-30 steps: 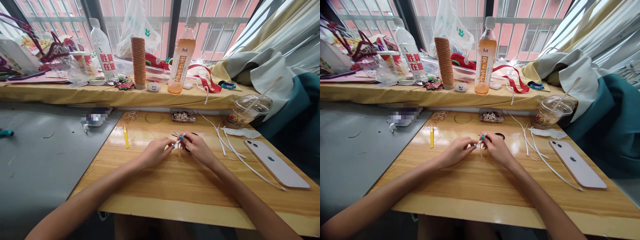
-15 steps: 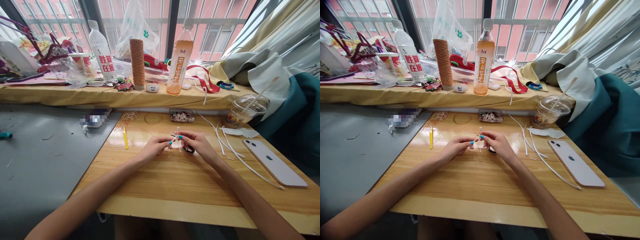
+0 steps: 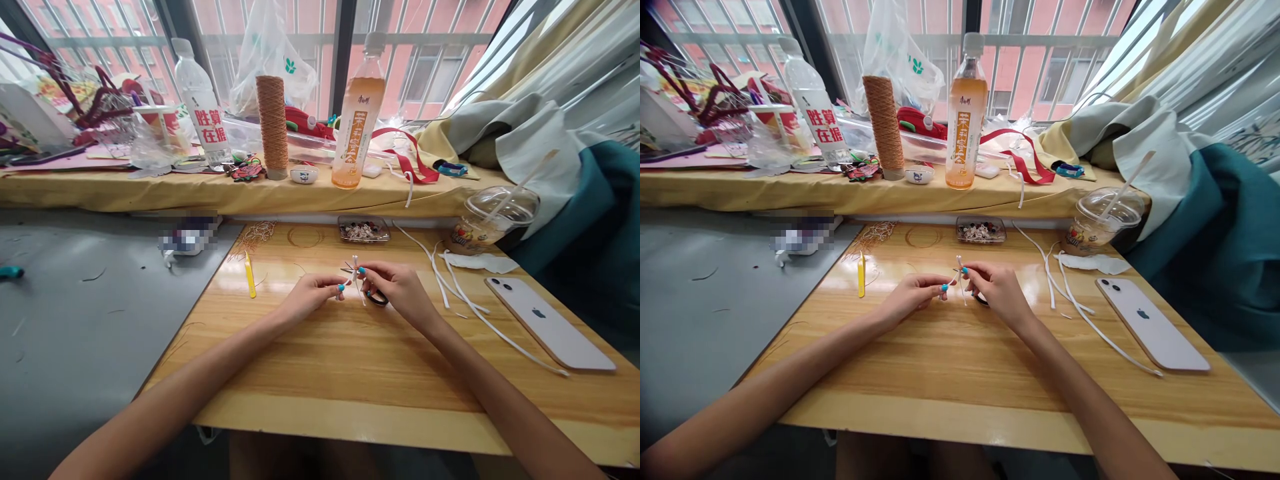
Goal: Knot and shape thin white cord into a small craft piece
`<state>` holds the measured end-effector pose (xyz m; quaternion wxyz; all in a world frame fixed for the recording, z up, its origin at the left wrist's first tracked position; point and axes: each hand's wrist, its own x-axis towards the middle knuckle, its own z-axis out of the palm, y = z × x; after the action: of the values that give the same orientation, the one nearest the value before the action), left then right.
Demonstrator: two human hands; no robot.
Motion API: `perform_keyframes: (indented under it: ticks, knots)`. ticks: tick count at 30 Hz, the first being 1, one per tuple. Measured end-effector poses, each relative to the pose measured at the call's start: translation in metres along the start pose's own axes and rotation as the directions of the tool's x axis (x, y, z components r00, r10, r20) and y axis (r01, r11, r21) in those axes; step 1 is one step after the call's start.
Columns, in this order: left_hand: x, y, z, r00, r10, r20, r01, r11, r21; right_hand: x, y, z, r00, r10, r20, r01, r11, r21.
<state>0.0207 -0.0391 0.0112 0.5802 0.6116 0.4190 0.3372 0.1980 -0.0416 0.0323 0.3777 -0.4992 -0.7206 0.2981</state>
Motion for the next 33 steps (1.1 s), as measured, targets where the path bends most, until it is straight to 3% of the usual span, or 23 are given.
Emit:
perform_keyframes:
  ticks: [4,6,10,14,19,29,33]
  knots:
    - [-0.001,0.0,0.0,0.999,0.035,0.034,-0.04,0.991,0.127,0.0,0.001,0.0,0.998,-0.067,-0.019,0.065,0.991,-0.115]
    - [-0.002,-0.001,0.0,0.987,0.159,0.009,-0.155,0.944,0.292,0.0,0.0,0.001,0.99,-0.135,-0.032,0.126,0.972,-0.2]
    - [-0.004,-0.005,-0.001,0.888,0.455,-0.07,-0.325,0.728,0.603,-0.003,0.001,0.006,0.962,-0.273,-0.025,0.25,0.91,-0.33]
    - [-0.005,-0.008,-0.001,0.818,0.57,-0.079,-0.357,0.61,0.707,-0.007,0.004,0.015,0.921,-0.39,0.015,0.361,0.837,-0.411]
    - [-0.006,-0.011,0.0,0.784,0.621,0.0,-0.372,0.469,0.801,-0.011,0.002,0.02,0.9,-0.422,0.113,0.423,0.778,-0.465]
    - [-0.007,-0.012,-0.001,0.758,0.626,0.182,-0.34,0.142,0.929,-0.012,-0.001,0.024,0.885,-0.436,0.161,0.444,0.69,-0.571]
    - [-0.007,-0.012,-0.001,0.732,0.643,0.226,-0.341,0.058,0.938,-0.014,-0.003,0.025,0.896,-0.421,0.142,0.418,0.689,-0.593]
